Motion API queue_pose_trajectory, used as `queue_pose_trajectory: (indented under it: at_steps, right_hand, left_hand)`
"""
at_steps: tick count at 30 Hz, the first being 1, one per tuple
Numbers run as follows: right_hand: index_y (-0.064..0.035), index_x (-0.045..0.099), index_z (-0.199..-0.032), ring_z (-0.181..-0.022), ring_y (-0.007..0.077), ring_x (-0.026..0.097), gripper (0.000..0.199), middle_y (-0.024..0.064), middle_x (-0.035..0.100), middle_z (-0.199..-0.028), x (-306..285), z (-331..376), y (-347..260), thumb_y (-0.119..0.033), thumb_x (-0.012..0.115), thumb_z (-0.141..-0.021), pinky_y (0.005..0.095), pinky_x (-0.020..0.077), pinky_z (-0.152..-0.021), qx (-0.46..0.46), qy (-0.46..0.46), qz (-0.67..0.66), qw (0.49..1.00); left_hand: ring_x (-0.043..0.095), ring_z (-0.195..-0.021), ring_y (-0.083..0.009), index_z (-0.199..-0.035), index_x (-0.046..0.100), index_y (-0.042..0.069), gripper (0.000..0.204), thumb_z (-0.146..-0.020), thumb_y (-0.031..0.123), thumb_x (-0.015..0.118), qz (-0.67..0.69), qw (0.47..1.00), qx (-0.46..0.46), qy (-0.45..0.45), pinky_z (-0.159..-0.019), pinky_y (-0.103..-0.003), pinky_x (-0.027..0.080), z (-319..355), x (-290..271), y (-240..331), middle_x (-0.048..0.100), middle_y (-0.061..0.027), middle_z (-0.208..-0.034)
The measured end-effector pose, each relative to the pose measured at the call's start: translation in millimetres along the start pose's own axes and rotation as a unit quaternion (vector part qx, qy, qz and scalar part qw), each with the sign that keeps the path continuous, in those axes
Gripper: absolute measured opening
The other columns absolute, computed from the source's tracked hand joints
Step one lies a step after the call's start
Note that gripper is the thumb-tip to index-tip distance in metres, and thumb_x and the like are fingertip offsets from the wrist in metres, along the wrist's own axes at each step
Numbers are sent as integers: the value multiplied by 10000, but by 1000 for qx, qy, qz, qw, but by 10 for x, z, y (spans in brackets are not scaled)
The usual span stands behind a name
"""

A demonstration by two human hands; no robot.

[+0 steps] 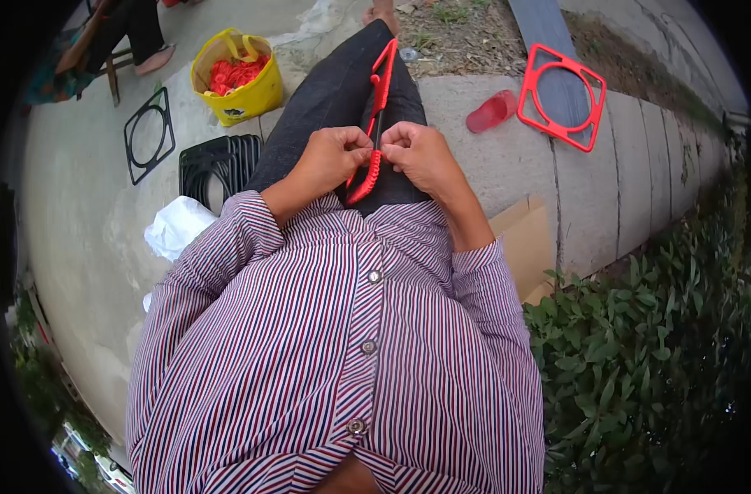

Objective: The recorder is wrapping red thread around a red plastic frame, possibly for a manufacturing or assembly task.

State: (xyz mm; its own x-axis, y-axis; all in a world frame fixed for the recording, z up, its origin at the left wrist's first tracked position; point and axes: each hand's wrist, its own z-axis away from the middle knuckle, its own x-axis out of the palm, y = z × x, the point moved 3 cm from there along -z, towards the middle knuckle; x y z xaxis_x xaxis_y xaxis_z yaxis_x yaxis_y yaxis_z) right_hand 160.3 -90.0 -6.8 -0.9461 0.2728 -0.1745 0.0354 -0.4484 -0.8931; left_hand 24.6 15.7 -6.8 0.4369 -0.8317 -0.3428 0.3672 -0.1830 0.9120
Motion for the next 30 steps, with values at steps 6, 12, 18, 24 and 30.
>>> queue_pose_trajectory:
  at_steps: [6,12,18,24,30]
  right_hand:
    - [-15,595,-1004,-620,61,540,191,0,623,-779,-68,11,-99,-78,627,-827,174,409,-533,27,34,-186,982]
    - [-26,572,-1032,-643,61,564,205,10,625,-790,6,42,-103,-69,620,-838,177,424,-528,19,16,-285,958]
    - [-8,547,-1065,-684,72,578,260,27,621,-872,14,62,-22,3,596,-810,182,461,-571,-28,3,-322,946]
    - [-8,544,-1080,-725,70,580,297,19,611,-880,34,34,15,36,601,-791,183,469,-594,-37,18,-313,949]
    - [-9,548,-1084,-740,63,570,306,12,603,-891,38,40,28,22,637,-794,182,469,-604,-50,25,-299,953]
  left_hand:
    - [464,-549,-68,-723,585,44,63,-780,19,599,191,974,-118,-26,-452,-230,349,-136,0,-32,551,5,-653]
    - [323,-497,-28,-801,537,108,34,-823,81,539,282,940,-161,-103,-432,-193,209,-75,11,30,442,57,-633]
    - [327,-490,-24,-842,537,111,43,-882,118,548,291,932,-143,-163,-435,-188,226,-131,16,-32,436,59,-641]
    - [315,-464,-25,-822,544,108,99,-895,161,586,348,896,-169,-216,-416,-185,208,-206,-3,-120,440,58,-634]
    - [300,-438,-29,-793,546,111,120,-883,169,601,362,875,-218,-235,-391,-191,185,-272,3,-156,462,47,-621]
